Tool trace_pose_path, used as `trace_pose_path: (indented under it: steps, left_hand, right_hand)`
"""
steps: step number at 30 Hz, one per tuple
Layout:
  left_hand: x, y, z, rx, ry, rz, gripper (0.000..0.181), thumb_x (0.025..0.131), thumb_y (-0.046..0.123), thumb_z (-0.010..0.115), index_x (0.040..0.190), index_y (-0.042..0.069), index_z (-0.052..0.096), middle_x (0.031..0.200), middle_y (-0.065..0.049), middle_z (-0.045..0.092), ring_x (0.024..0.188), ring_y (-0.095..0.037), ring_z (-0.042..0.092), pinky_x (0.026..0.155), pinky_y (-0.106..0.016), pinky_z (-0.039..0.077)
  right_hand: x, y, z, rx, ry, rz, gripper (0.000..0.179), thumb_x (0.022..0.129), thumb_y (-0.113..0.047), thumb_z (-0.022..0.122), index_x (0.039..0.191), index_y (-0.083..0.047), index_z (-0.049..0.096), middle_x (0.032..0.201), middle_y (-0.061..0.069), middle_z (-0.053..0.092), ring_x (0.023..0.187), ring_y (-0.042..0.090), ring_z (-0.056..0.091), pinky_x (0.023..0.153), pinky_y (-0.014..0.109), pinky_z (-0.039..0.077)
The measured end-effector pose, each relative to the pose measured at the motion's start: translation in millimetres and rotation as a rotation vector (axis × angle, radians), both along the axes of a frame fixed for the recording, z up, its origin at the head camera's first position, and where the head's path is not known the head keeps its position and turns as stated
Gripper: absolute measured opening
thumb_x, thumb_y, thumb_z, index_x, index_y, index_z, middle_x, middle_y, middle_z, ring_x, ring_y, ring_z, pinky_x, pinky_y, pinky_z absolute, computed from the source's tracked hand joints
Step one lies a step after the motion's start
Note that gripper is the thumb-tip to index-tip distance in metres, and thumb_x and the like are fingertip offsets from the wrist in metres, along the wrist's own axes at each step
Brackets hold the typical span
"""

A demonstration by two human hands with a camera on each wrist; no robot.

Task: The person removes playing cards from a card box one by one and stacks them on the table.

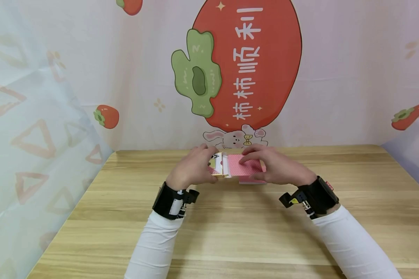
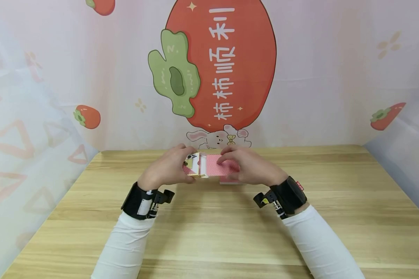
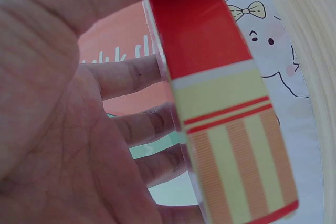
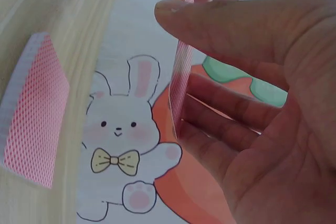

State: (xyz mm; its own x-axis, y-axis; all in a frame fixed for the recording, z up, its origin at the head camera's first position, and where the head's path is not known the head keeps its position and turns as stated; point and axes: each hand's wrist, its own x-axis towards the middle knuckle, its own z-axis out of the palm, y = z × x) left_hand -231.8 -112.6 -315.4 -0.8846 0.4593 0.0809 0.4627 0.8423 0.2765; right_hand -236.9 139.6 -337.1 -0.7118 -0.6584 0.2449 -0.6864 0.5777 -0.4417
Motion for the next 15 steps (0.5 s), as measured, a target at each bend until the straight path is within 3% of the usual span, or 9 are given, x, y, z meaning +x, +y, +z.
trace_pose_path:
  steps: [15]
  left_hand:
    - [-3.2, -13.5, 3.0, 0.04, -0.015, 0.018, 0.07, 0.056, 0.025, 0.08, 0.12, 0.013, 0.054, 0.098, -0.002, 0.049, 0.089, -0.016, 0.044, 0.075, -0.028, 0.039]
  right_hand:
    - [-8.4, 19.1, 1.0, -0.027, 0.053, -0.009, 0.037, 0.073, -0.018, 0.075, 0.108, -0.02, 0.066, 0.119, -0.002, 0.051, 0.11, 0.019, 0.047, 0.084, 0.034, 0.044]
